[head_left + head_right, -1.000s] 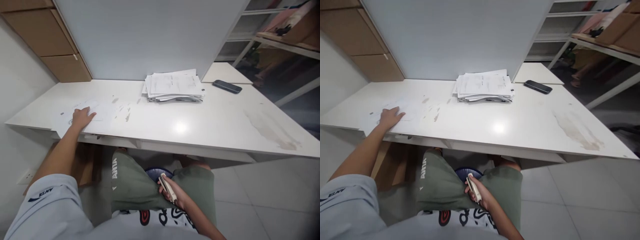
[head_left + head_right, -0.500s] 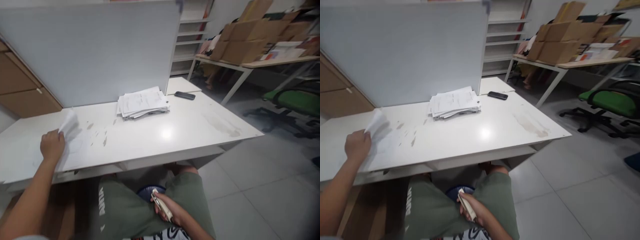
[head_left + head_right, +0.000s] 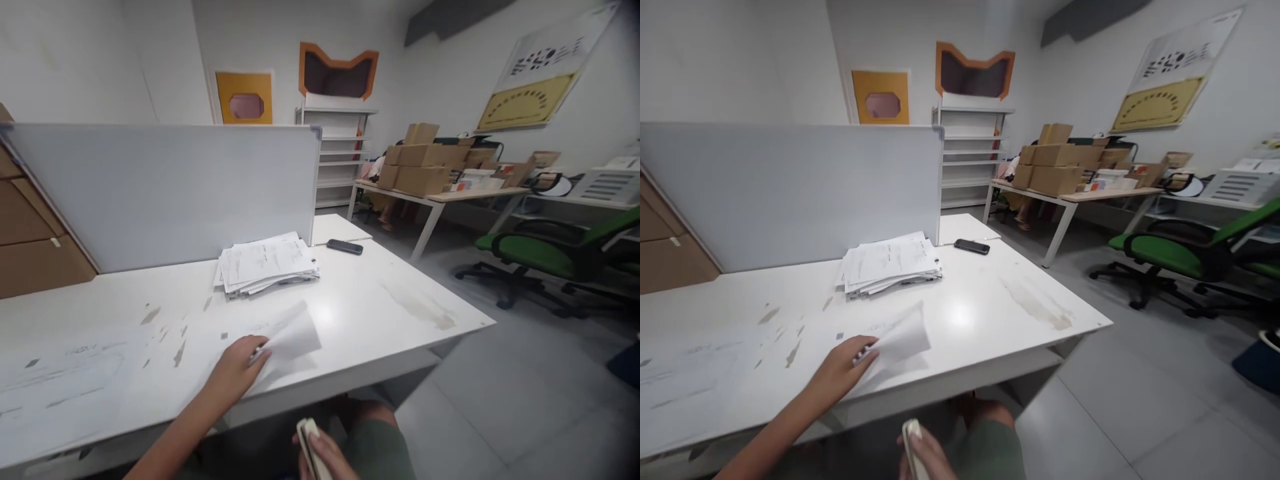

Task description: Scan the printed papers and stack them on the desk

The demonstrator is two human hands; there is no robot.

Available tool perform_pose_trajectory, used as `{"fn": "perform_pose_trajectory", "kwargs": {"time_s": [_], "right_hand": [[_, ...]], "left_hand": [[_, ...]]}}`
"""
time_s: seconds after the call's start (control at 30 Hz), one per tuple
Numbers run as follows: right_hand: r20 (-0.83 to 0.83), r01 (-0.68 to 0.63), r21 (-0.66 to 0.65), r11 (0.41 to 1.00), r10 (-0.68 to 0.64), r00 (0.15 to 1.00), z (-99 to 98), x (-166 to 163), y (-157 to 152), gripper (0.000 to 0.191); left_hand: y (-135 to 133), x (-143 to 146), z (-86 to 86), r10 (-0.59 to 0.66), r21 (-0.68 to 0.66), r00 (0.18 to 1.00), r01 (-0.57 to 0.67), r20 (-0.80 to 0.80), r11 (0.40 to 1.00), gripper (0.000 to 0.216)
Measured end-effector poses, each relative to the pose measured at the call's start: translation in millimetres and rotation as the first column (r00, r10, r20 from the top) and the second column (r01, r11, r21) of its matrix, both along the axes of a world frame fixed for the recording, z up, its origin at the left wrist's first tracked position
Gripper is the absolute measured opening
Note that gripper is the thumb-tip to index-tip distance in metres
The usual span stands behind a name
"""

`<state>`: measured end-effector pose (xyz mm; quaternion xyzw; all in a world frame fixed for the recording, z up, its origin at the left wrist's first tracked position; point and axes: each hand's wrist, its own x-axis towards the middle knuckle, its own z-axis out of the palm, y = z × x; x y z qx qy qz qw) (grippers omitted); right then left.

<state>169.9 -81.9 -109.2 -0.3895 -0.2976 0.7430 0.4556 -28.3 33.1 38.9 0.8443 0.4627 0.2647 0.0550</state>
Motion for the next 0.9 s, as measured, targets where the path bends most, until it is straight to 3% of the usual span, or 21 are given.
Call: {"fn": "perform_pose_trajectory", "kwargs": {"time_s": [0.13,0.23,0.3,0.43,0.53,0.7,0.9], "right_hand": [[0.009,0.014,0.055,0.998,-0.015,1.0,37.5,21.0,3.4,0.06],[0.034,0.023,0.067,0.997,-0.025,0.999,44.5,30.3,16.0,0.055],[0.034,0.017,0.05,0.999,-0.018,0.999,43.2,31.1,20.9,0.051],[-0.008,0.008,0.025,1.0,-0.007,1.0,47.3,24.9,21.0,0.049],[-0.063,0.019,-0.004,1.0,-0.019,0.998,59.3,18.7,20.1,0.05],[-0.074,0.041,-0.068,0.997,-0.046,0.996,76.9,14.8,20.3,0.049],[-0.031,0.058,-0.134,0.989,-0.063,0.998,79.2,12.6,11.7,0.05]], "left_hand": [[-6.6,30.4,-27.8,-0.112,-0.112,0.982,0.095,-0.154,0.989,0.04],[-16.0,28.4,-37.5,-0.247,-0.238,0.929,0.182,-0.277,0.954,0.075],[-24.5,25.5,-40.8,-0.319,-0.273,0.887,0.232,-0.335,0.934,0.087],[-37.3,26.9,-43.5,-0.298,-0.239,0.865,0.215,-0.403,0.947,0.07],[-39.7,29.0,-44.7,-0.293,-0.235,0.864,0.21,-0.41,0.949,0.068],[-43.1,27.9,-45.1,-0.289,-0.225,0.899,0.223,-0.329,0.949,0.064],[-54.7,26.1,-45.5,-0.296,-0.191,0.912,0.248,-0.284,0.95,0.053]]}}
